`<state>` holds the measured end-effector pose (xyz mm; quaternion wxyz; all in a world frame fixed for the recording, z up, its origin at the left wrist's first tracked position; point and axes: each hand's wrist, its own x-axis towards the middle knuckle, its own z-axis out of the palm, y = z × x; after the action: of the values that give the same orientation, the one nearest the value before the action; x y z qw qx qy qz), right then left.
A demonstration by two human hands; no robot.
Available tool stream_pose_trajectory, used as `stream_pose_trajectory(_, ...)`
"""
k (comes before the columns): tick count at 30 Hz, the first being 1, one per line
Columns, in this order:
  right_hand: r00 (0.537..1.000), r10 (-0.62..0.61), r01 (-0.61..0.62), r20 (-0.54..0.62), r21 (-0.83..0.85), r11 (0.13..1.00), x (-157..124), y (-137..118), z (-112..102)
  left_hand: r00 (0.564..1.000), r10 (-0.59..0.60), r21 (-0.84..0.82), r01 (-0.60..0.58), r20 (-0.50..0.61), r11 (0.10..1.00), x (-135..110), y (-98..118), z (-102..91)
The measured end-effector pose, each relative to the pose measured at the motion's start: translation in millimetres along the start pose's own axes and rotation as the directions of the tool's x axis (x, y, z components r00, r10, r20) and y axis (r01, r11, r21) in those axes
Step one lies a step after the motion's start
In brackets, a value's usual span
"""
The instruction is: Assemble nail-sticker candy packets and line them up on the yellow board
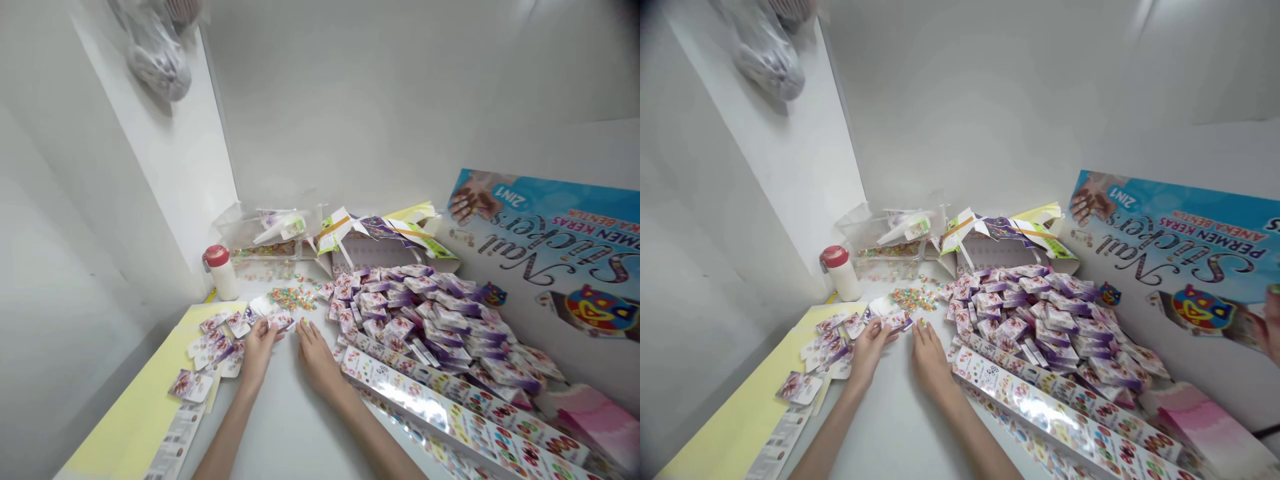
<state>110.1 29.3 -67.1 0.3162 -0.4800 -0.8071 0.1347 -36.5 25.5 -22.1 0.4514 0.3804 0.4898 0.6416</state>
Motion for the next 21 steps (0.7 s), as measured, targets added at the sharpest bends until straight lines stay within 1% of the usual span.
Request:
stream_pose_trajectory(2,0.999,-0.002,0.007,0.040,-0.131,0.991,1.5,0.1,3.5,1.000,0.016,0.036,-0.016,0.002,0.999,1.9,-4.1,-3.1)
stream_pose_trajectory(4,0.999,-0.006,0.014,0.045,-0.182,0.983,2.9,-1.4,1.4,0.999,0.031,0.087,-0.033,0.018,0.996,2.1,-6.6,-4.5)
stream_pose_trajectory(7,1.000,0.002,-0.003,-0.006,-0.186,0.983,3.2,-4.9,-5.9,0.998,0.041,0.162,-0.049,0.050,0.986,0.5,-7.0,-4.6)
stream_pose_trajectory(10,0.998,0.057,-0.062,-0.036,-0.147,0.987,1.7,-7.6,-10.0,0.996,0.038,0.242,-0.058,0.086,0.969,-2.1,-5.4,-3.4)
stream_pose_trajectory(13,0.991,0.112,-0.113,-0.079,-0.012,0.993,0.4,-8.8,-10.3,0.993,0.026,0.257,-0.056,0.119,0.965,-4.8,-4.8,-1.2)
stream_pose_trajectory(16,0.968,0.166,-0.119,-0.190,0.234,0.965,0.3,-9.1,-13.7,0.991,0.014,0.226,-0.043,0.131,0.973,-6.4,-5.8,0.8)
stream_pose_trajectory(19,0.928,0.266,-0.114,-0.260,0.481,0.869,2.0,-9.9,-23.0,0.994,-0.001,0.233,-0.025,0.109,0.972,-6.2,-7.1,1.8)
stream_pose_trajectory(21,0.915,0.319,-0.113,-0.246,0.604,0.789,3.7,-11.0,-29.8,0.994,-0.012,0.230,-0.014,0.109,0.973,-5.5,-6.7,2.3)
